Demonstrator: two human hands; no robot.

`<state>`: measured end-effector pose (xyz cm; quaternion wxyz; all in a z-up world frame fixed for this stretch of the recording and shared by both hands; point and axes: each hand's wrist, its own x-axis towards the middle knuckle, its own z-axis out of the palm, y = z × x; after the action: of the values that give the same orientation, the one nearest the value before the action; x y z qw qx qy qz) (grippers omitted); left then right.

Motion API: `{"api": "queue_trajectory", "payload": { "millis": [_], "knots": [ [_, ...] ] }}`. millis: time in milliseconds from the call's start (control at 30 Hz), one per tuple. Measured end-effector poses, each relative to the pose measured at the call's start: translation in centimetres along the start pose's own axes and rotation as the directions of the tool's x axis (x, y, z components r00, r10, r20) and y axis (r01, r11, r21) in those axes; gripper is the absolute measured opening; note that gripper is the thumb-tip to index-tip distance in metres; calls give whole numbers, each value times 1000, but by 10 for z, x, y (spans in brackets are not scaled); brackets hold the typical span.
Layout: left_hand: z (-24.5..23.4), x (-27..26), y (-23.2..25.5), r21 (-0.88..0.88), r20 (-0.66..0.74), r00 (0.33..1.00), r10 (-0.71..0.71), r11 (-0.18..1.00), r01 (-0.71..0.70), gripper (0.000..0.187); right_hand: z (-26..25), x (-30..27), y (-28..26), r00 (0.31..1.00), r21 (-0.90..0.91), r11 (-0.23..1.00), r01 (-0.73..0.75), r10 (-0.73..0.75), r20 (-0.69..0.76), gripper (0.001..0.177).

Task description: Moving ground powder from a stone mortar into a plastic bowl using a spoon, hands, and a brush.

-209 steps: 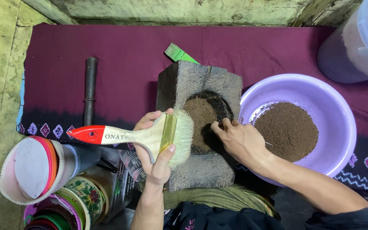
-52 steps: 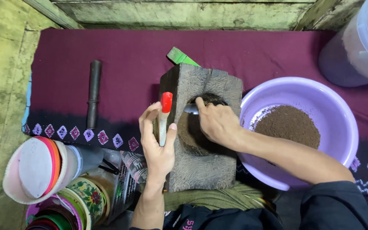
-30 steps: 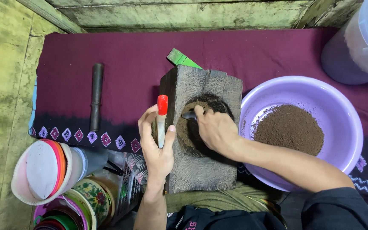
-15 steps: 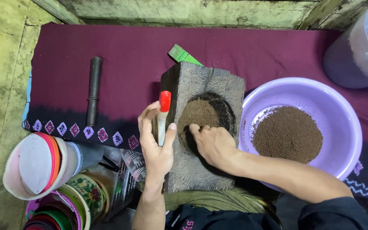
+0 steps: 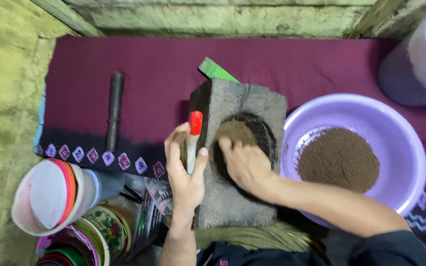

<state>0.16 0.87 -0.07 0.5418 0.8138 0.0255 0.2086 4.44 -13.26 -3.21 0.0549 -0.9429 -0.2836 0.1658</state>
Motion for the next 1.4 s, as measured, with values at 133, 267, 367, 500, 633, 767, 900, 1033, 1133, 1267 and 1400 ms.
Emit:
{"api": "queue_trajectory", "payload": {
  "millis": [133, 267, 367, 500, 633, 767, 900, 1033, 1133, 1267, 1400],
  "knots": [
    [4, 0, -5, -136, -22, 999, -24, 991, 20, 39, 21, -3, 9, 995, -116, 988, 97, -100, -21, 28],
    [1, -2, 1, -100, -15, 999, -35, 994, 33, 38, 11, -5, 19, 996, 6, 996, 88, -88, 34, 26],
    [4, -3, -2, -101, -43, 998, -39, 994, 34, 41, 15, 6, 27, 998, 19, 998, 67, -67, -18, 27],
    [3, -4, -7, -64, -144, 980, 140, 986, -151, 64, 28, 10, 27, 997, 43, 998, 50, -47, -65, 29],
    [6, 0, 36, -135, -179, 943, 279, 943, -304, 68, 71, 12, 28, 984, 4, 999, 51, -50, -168, 39],
    [20, -11, 58, -574, -208, 908, 365, 705, -415, 61, 66, 11, 31, 992, 20, 999, 34, -31, -122, 40],
    [7, -40, 109, -880, -91, 994, 67, 462, -111, 41, 62, 15, 29, 996, 35, 997, -74, 71, 60, 40],
    [4, -37, 141, -832, -13, 996, 92, 552, -62, 8, 66, 16, 29, 999, 36, 998, -47, 47, 1, 41],
    [12, -34, 160, -656, -109, 993, -45, 754, -38, 30, 60, 14, 31, 999, 63, 998, -15, 18, -40, 36],
    [8, -31, 155, -706, 104, 992, -76, 697, 127, 18, 67, 14, 33, 995, 38, 999, -7, 10, -97, 33],
    [0, -28, 153, -712, 356, 930, -90, 618, 333, 21, 78, 13, 33, 974, 4, 1000, 6, -5, -225, 32]
  ]
}}
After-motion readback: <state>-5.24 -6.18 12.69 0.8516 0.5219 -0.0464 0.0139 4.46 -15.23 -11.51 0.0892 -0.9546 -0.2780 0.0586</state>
